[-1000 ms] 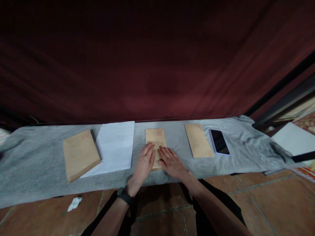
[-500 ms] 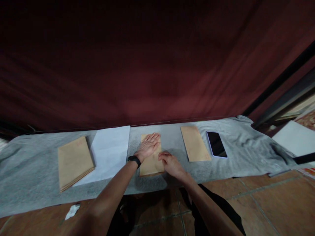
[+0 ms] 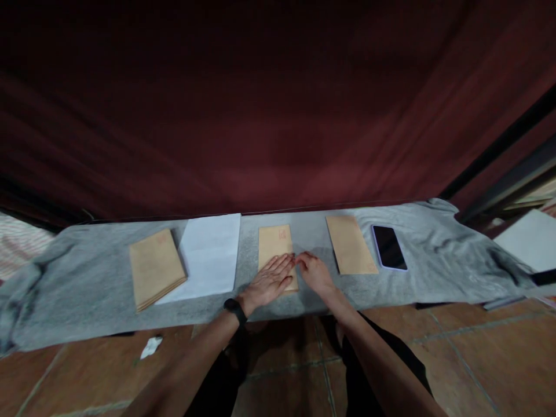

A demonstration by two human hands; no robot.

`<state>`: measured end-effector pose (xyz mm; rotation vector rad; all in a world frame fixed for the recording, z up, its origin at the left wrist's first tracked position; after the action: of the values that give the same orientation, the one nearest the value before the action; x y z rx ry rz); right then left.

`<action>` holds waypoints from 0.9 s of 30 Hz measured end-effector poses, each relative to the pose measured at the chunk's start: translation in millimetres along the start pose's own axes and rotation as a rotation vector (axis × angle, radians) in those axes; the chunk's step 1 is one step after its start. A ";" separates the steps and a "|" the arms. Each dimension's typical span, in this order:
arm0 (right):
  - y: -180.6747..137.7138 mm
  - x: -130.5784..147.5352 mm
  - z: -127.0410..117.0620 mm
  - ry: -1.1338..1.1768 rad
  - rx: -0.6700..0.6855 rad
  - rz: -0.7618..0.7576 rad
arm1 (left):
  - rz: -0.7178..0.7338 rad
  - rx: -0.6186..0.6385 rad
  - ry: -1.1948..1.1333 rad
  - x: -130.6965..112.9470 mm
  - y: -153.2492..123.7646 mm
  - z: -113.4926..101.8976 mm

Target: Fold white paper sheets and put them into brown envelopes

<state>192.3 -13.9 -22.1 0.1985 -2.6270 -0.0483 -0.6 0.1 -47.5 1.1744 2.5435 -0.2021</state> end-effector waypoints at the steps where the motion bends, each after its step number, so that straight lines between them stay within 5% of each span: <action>1: -0.4 0.3 0.8 -0.006 -0.009 -0.009 | 0.001 0.013 -0.011 -4.6 -5.4 -0.1; 5: -2.7 5.0 6.9 -0.035 -0.023 -0.047 | 0.007 0.046 -0.032 -23.4 -28.3 -2.8; 10: -10.4 16.8 17.7 -0.031 -0.038 -0.193 | -0.012 -0.059 -0.028 -43.1 -57.9 2.9; 16: -20.4 23.9 34.0 -0.196 0.116 -0.434 | -0.049 -0.156 -0.094 -50.1 -74.1 16.5; 22: -12.1 17.8 36.2 -0.326 0.202 -0.392 | -0.025 -0.099 -0.126 -51.8 -76.7 6.8; 27: 25.1 9.2 36.4 -0.447 0.179 -0.330 | -0.040 -0.062 -0.126 -54.6 -81.5 5.0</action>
<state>163.4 9.5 -47.7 0.7612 -3.0103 0.0352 -28.3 -93.1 -33.6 1.0549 2.4472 -0.1988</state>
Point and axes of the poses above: each hand's wrist, its own y-axis towards the middle knuckle, its own z-axis out of the palm, x = y × z, the point moved 1 cm from there along y, towards the middle knuckle, and after that the axes turned 10 degrees about -y, right-handed, at the moved point
